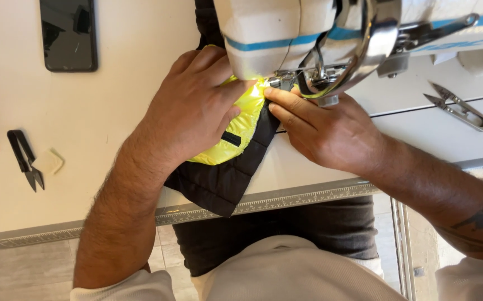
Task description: Sewing a yellow zippered pouch onto a black fabric base using an industrial sewing machine
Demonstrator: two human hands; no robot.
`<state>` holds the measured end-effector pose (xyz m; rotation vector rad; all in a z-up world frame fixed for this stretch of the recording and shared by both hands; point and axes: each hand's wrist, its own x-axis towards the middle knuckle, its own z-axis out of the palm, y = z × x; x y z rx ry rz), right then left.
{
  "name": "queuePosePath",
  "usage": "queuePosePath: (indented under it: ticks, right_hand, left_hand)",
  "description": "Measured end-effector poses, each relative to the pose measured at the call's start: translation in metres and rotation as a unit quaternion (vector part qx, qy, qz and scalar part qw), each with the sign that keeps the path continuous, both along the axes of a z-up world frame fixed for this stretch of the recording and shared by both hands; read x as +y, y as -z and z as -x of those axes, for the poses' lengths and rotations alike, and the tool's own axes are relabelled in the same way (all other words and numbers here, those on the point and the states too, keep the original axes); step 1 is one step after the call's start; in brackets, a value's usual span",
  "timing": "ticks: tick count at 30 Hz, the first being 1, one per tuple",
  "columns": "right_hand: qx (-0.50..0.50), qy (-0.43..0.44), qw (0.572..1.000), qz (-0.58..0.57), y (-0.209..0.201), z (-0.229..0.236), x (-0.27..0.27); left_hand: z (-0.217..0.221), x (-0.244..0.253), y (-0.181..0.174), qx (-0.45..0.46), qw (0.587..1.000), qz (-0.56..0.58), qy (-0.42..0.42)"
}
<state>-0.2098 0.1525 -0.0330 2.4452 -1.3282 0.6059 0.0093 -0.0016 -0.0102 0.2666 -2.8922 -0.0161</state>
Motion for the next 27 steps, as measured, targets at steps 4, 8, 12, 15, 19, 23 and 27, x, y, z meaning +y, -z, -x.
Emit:
queuePosePath:
  ticks: [4,8,12,15,19,23,27]
  right_hand:
    - [0.009,0.006,1.0,-0.005,-0.001,0.002,-0.001]
    - [0.009,0.002,1.0,0.0,0.002,-0.001,0.001]
    - [0.002,-0.002,1.0,-0.003,-0.001,-0.001,0.0]
    - [0.003,0.004,1.0,-0.011,-0.003,0.001,0.001]
    - [-0.011,-0.005,1.0,-0.029,-0.008,-0.002,-0.003]
    - [-0.022,-0.014,0.999,-0.029,-0.007,-0.004,0.003]
    - [-0.045,-0.017,0.999,-0.02,-0.011,-0.001,0.004]
  left_hand:
    - [0.002,-0.003,0.001,0.0,1.0,-0.01,-0.001]
    - [-0.001,-0.001,0.002,-0.005,1.0,-0.014,-0.003]
    - [-0.001,-0.001,0.0,-0.006,1.0,-0.012,-0.008]
    - [-0.001,-0.001,-0.003,-0.009,1.0,-0.027,-0.004]
    - [-0.003,-0.002,-0.008,-0.016,0.999,-0.041,-0.014]
    - [-0.004,0.005,-0.007,-0.029,0.998,-0.054,-0.009]
    - [0.001,0.018,-0.016,-0.05,0.993,-0.097,-0.048]
